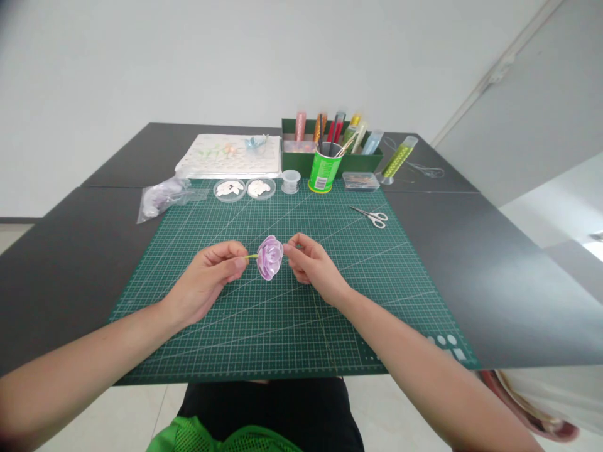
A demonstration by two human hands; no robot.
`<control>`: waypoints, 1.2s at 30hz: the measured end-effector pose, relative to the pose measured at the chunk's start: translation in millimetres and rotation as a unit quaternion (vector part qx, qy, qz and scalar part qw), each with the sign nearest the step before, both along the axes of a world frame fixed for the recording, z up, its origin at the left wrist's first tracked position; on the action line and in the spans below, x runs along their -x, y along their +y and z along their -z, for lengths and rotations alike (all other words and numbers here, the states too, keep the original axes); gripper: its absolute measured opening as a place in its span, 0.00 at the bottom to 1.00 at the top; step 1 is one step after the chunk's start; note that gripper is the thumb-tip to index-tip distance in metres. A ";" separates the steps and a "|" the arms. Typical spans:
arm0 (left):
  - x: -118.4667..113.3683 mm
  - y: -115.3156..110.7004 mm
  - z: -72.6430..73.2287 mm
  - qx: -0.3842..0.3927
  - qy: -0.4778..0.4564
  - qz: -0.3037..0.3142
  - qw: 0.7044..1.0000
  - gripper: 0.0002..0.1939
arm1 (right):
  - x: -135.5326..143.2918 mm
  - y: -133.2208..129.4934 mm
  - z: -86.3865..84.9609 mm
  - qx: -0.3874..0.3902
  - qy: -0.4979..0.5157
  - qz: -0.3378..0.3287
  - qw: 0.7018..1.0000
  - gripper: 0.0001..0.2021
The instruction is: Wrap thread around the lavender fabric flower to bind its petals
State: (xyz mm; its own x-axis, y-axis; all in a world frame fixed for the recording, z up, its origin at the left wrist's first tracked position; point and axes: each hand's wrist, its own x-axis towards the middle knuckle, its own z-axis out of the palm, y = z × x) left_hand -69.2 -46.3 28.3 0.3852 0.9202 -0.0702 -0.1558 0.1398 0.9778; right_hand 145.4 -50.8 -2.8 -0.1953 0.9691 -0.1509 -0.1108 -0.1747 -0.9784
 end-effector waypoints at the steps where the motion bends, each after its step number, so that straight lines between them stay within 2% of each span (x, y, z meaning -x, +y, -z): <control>1: -0.1 0.3 0.0 -0.001 0.002 -0.002 1.000 0.08 | 0.0 0.9 1.3 -0.046 -0.050 0.032 0.997 0.15; 3: -0.3 0.9 0.2 -0.005 0.007 -0.005 1.000 0.09 | 0.1 1.3 3.3 -0.148 -0.143 0.082 0.975 0.12; 5: -0.6 1.8 0.7 -0.008 0.013 -0.011 1.000 0.09 | 0.7 -0.7 3.6 -0.217 -0.190 0.091 0.953 0.09; 9: -1.5 3.7 2.8 -0.019 0.026 -0.029 0.999 0.10 | 5.0 -8.8 0.3 -0.245 -0.160 0.029 0.956 0.22; 11: -1.9 4.0 3.9 -0.029 0.030 -0.036 0.998 0.11 | 8.5 -11.9 -1.1 -0.219 -0.092 -0.032 0.971 0.26; 13: -2.3 3.4 5.0 -0.046 0.033 -0.042 0.997 0.10 | 12.4 -13.5 -1.7 -0.159 0.019 -0.101 0.982 0.26; 16: -3.4 0.7 6.5 -0.080 0.045 -0.056 0.994 0.09 | 17.7 -15.2 -3.0 -0.048 0.170 -0.161 0.971 0.25; 18: -4.4 -1.6 7.3 -0.106 0.062 -0.069 0.990 0.09 | 20.6 -17.2 -5.0 0.001 0.209 -0.166 0.964 0.25; 22: -7.2 -6.0 9.2 -0.130 0.087 -0.090 0.984 0.09 | 26.6 -23.1 -9.0 0.000 0.190 -0.110 0.976 0.26; 26: -11.2 -11.7 11.8 -0.111 0.067 -0.076 0.989 0.08 | 31.6 -25.6 -8.6 -0.009 0.143 -0.018 0.989 0.12; 28: -12.7 -14.3 12.9 -0.110 0.063 -0.070 0.990 0.08 | 32.4 -24.7 -7.8 -0.011 0.132 0.012 0.991 0.10; 33: -13.1 -15.9 11.2 -0.093 0.061 -0.034 0.993 0.08 | 30.7 -22.2 -8.8 -0.006 0.122 0.031 0.992 0.12; 36: -11.9 -15.0 8.8 -0.050 0.031 0.005 0.998 0.08 | 29.2 -21.9 -9.7 0.001 0.113 0.024 0.993 0.13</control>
